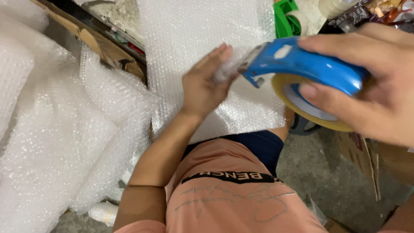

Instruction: The person wraps small containers in bubble wrap and secures them with adhesive tape before placing them on a surface.

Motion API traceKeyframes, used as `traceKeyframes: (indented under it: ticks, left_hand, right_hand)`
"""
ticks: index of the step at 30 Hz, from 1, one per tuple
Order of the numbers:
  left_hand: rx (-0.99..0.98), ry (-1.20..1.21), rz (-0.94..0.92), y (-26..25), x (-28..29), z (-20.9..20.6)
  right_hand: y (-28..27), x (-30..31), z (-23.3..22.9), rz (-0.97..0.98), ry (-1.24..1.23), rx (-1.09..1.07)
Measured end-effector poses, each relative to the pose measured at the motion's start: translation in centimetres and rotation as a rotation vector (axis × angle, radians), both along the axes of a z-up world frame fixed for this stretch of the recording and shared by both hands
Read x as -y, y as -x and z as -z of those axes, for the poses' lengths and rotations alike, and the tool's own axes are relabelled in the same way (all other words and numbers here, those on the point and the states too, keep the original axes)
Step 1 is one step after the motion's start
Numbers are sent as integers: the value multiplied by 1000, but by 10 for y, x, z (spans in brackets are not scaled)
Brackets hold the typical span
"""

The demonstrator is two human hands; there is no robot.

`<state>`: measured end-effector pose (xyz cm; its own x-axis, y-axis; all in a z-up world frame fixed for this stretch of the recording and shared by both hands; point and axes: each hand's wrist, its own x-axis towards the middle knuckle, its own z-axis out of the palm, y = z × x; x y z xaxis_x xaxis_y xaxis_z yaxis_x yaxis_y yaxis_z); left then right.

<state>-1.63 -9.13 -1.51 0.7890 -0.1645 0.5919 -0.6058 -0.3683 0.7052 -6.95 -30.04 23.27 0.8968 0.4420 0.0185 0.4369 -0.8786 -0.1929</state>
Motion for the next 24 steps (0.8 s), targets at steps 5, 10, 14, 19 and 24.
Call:
traceKeyframes:
  ticks: [5, 10, 14, 19, 24]
  left_hand:
    - [-215, 392, 105, -19, -21, 1]
    - [-304, 316, 151, -13, -18, -12]
    - [-207, 249, 136, -8, -13, -18]
    - [-259, 197, 155, -11, -26, -22]
    - [-232, -156, 224, 5, -24, -13]
  right_hand:
    - [24, -5, 20, 86, -13, 53]
    - [23, -35, 44, 28, 294, 21]
    - [23, -46, 29, -140, 429, -3]
    - [12, -38, 7, 31, 639, -354]
    - [16, 6, 0, 55, 89, -167]
